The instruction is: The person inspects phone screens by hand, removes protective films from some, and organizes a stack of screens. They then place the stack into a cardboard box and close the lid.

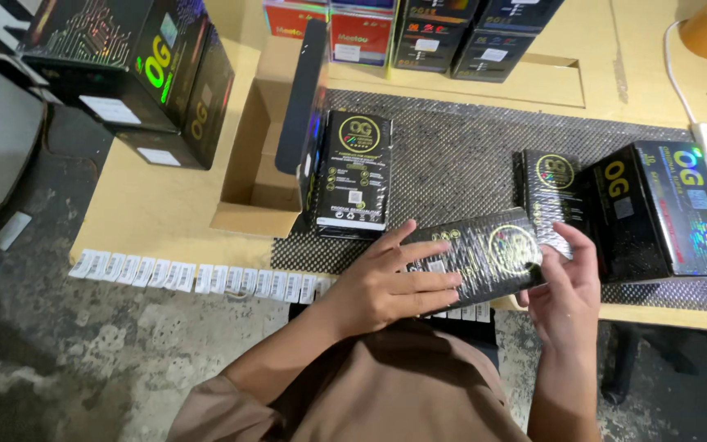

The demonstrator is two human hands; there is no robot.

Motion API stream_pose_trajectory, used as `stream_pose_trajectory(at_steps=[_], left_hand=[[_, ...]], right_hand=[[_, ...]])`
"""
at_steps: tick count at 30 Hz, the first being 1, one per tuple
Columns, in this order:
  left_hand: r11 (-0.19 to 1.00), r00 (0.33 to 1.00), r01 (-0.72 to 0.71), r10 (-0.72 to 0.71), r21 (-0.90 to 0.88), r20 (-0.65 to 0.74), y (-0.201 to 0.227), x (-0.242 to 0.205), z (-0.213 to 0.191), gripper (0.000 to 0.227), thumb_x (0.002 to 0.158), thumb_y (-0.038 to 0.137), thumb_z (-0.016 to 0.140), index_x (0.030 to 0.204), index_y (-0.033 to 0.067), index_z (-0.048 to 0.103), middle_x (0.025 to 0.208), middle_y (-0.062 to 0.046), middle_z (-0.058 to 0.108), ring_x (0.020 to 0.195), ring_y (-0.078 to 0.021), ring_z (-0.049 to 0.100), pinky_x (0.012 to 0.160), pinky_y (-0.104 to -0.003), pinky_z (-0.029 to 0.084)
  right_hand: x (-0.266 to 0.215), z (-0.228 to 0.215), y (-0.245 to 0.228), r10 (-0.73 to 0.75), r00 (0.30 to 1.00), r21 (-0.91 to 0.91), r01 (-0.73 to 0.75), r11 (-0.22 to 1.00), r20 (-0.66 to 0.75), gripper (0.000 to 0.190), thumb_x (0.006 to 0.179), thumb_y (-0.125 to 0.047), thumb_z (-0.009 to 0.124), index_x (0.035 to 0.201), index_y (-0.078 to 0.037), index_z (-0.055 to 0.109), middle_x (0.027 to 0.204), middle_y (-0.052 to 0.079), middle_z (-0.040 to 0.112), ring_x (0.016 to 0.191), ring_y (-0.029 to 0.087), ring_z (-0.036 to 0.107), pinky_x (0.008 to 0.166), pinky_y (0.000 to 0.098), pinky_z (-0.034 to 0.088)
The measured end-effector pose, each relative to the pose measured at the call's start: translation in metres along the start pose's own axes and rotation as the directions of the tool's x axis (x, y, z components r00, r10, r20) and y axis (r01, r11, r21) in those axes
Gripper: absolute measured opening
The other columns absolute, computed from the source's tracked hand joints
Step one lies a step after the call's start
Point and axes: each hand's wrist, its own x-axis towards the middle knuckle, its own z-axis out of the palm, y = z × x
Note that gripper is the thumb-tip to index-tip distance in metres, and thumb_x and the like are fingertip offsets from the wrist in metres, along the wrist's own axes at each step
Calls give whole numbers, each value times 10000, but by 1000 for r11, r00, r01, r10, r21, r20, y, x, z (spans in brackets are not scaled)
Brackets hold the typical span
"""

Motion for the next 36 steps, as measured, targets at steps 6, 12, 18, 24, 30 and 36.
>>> stream_pose_trajectory(at_steps=[6,12,18,24,30,36], left_hand=[[982,961,163,-181,100,209,-6,-9,21,774,718,405,1019,1335,246,579,1544,-149,420,1502,-518,310,1233,-796,58],[917,923,373,-382,143,41,-4,-9,38,902,717,309,857,1491,171,417,1553,-265,308,1409,-500,361,1158,-717,259],[921,933,320,-347,224,93,2,2,18,1151,661,408,1000,1541,76,337,1436,-166,428,1327,-351,450,1242,-644,347],[974,959,157,-190,166,208,5,13,11,981,634,317,993,1433,25,503,1357,-167,497,1285,-350,469,1220,-611,366],[963,945,148,-205,224,256,0,20,14,1002,634,283,1016,1456,43,495,1413,-198,445,1364,-389,418,1233,-703,312],[904,900,297,-373,309,225,-4,17,39,1047,658,321,1000,1480,-8,441,1417,-209,329,1377,-384,371,1224,-732,244]], right_hand=[[13,-26,31,-272,962,230,273,934,-34,263,994,-20,604,1159,-156,451,940,44,511,800,127,573,515,311,622],[13,-37,53,-412,909,202,392,897,67,250,903,33,612,1042,-103,455,978,143,687,853,235,716,704,321,617],[-13,-35,34,-293,943,350,224,910,159,211,1046,-184,529,1161,-8,540,917,181,642,534,301,674,364,356,602],[-14,-87,81,-94,976,37,88,995,195,357,1005,-119,515,707,-19,684,416,28,562,286,68,522,208,156,349],[-10,-89,31,-202,845,48,205,977,495,291,987,-86,571,707,-55,642,575,-7,606,343,27,453,273,126,337],[-9,-156,40,-97,963,478,-35,878,250,413,1074,-217,486,1375,66,492,1140,296,680,641,242,719,371,131,493]])
